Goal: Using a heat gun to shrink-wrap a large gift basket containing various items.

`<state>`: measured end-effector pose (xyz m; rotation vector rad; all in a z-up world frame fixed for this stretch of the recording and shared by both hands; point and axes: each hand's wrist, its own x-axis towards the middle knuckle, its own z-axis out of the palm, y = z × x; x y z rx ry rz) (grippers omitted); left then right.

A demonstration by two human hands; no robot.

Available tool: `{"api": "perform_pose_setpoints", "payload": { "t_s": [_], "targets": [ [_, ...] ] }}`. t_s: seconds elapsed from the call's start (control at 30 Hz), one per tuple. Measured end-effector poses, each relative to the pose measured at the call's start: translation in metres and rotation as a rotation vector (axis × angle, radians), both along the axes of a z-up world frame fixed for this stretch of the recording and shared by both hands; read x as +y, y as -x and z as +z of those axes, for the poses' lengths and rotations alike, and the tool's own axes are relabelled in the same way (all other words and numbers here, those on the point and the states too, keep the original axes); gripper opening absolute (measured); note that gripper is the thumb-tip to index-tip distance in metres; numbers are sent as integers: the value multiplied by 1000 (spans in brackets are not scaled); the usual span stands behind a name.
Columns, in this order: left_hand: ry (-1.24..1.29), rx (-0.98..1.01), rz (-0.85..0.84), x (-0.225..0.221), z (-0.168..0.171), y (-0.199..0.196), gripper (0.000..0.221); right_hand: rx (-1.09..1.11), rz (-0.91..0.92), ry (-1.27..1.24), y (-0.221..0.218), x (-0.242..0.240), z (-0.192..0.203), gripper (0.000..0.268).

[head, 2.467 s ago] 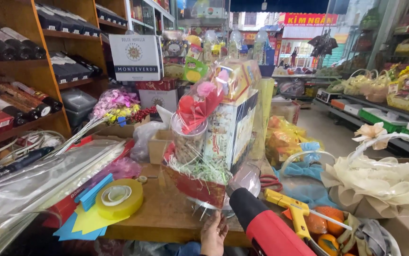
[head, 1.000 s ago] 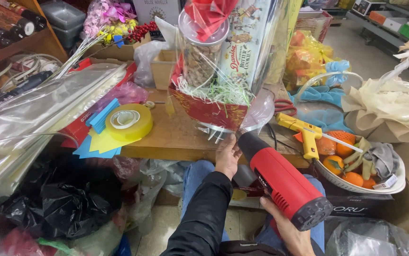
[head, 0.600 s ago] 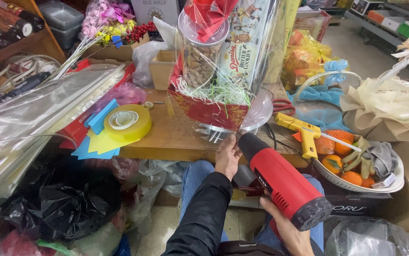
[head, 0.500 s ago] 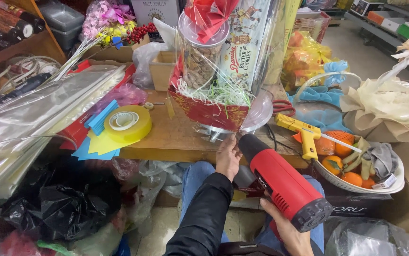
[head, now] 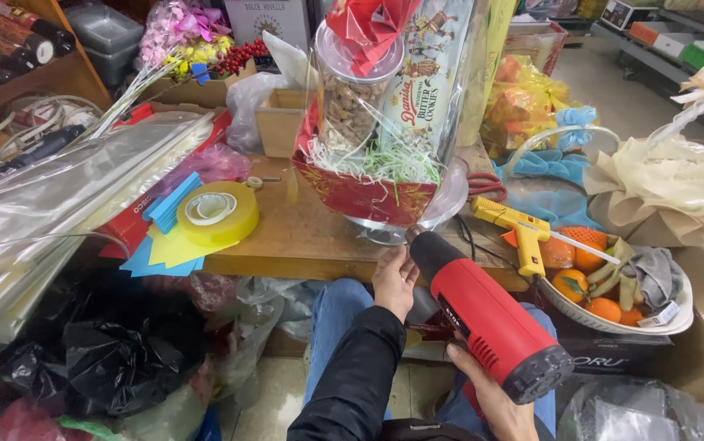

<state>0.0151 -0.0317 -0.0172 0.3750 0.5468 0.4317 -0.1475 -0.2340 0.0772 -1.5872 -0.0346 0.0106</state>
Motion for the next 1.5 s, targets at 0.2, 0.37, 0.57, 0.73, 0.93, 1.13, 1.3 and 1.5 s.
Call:
{"api": "perform_pose_setpoints", "payload": {
  "t_s": [0.2,0.37,0.57,0.73,0.93,1.13,1.3,1.5],
  "targets": [
    [186,6,90,33,69,64,41,142,-39,7,15,4,25,42],
    [161,-94,148,67,139,100,98,33,-31,13,2,-3,-7,40],
    [56,-301,91,106,107,79,80,-65,-59,70,-13,-19,-35,34],
    [9,-145,80,111,126,92,75,-548,-61,409,2,-20,-11,29],
    [22,-179,107,128,116,81,40,-365,-20,289,-1,-19,-5,24],
    [-4,-274,125,118,105,82,45,-246,-64,284,15,-7,19,30],
    [144,-303,79,107,77,73,23,-391,-58,246,-1,-20,-19,28],
    [27,-300,-78,80,79,90,29,-1153,90,710,-10,-59,-45,54]
  ]
}}
